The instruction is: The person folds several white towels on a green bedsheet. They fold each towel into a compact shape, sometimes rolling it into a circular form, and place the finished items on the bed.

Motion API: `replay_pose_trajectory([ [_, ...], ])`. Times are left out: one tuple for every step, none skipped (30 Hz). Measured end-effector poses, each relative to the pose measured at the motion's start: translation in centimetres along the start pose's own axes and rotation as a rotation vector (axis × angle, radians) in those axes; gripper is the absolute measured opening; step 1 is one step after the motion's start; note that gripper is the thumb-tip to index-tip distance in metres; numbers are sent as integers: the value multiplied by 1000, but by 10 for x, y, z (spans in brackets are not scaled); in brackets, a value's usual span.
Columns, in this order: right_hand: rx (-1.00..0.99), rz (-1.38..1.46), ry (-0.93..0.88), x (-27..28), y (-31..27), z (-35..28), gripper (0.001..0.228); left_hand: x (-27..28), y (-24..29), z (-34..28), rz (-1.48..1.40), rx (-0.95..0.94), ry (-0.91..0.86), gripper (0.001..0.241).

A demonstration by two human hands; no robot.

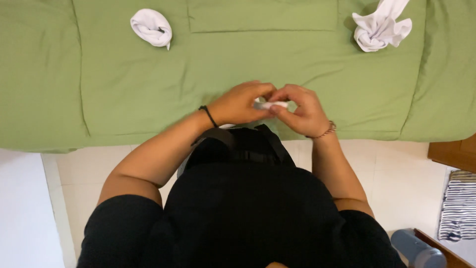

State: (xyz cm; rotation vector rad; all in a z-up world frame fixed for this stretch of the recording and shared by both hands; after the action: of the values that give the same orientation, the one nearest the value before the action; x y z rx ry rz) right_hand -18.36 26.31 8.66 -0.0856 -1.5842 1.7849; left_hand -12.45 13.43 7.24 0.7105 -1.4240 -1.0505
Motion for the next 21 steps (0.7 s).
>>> replay_pose_trajectory([
  [1,0,-1,-14,6,0,12,-2,1,-1,1,1,2,41],
  [22,100,112,-17,12,1,19,0,-8,1,-106,129,20,31],
  [44,200,225,-20,19,2,26,0,-17,2,-214,257,37,21],
  [48,200,224,-24,22,3,26,5,-16,2,-211,255,40,21],
  [59,210,259,-25,25,4,30,13,-15,1,-268,251,93,17],
  [72,222,292,-27,29,5,34,22,-14,-1,-325,247,148,13],
  [77,223,290,-31,40,1,34,30,-14,-1,-322,246,152,13],
  [41,101,203,-40,53,-1,29,46,-9,-3,-286,176,248,12],
  [7,-22,117,-50,67,-3,25,62,-4,-6,-250,105,343,11],
  [13,-23,116,-48,85,-8,25,72,-16,-4,-246,102,347,11],
  [-111,-41,119,-45,113,-15,19,89,-32,-6,-290,108,451,13],
  [-234,-60,119,-42,141,-23,15,105,-47,-9,-334,112,557,15],
  [-229,-61,118,-28,146,-18,15,120,-52,-8,-331,108,561,15],
  [-200,-65,219,-8,148,-16,14,137,-58,-11,-258,144,610,14],
  [-170,-69,320,13,150,-15,14,153,-64,-13,-183,181,658,13],
  [-173,-71,321,26,135,-8,14,159,-58,-13,-186,181,655,13],
  [-63,-196,403,46,108,-1,13,168,-41,-14,-128,44,697,10],
  [51,-321,483,66,81,6,17,178,-24,-16,-70,-97,731,8],
  [50,-324,485,74,66,9,17,182,-8,-17,-72,-99,729,8],
  [140,-396,569,85,42,9,22,186,13,-23,3,-157,738,11],
  [234,-468,651,95,18,8,28,189,33,-28,78,-216,746,14],
])
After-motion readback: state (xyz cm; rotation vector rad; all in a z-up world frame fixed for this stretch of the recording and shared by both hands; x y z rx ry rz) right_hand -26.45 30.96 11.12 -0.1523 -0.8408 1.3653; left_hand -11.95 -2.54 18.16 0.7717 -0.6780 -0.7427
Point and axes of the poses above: each hand's wrist, its own z-axis towards the middle knuckle, its own x-axis out of the back of the hand, y = z × x, the point moved 8 cm from there along z, towards the middle knuckle, and after that the axes turned 6 degrees about x, right-handed, at the moved point
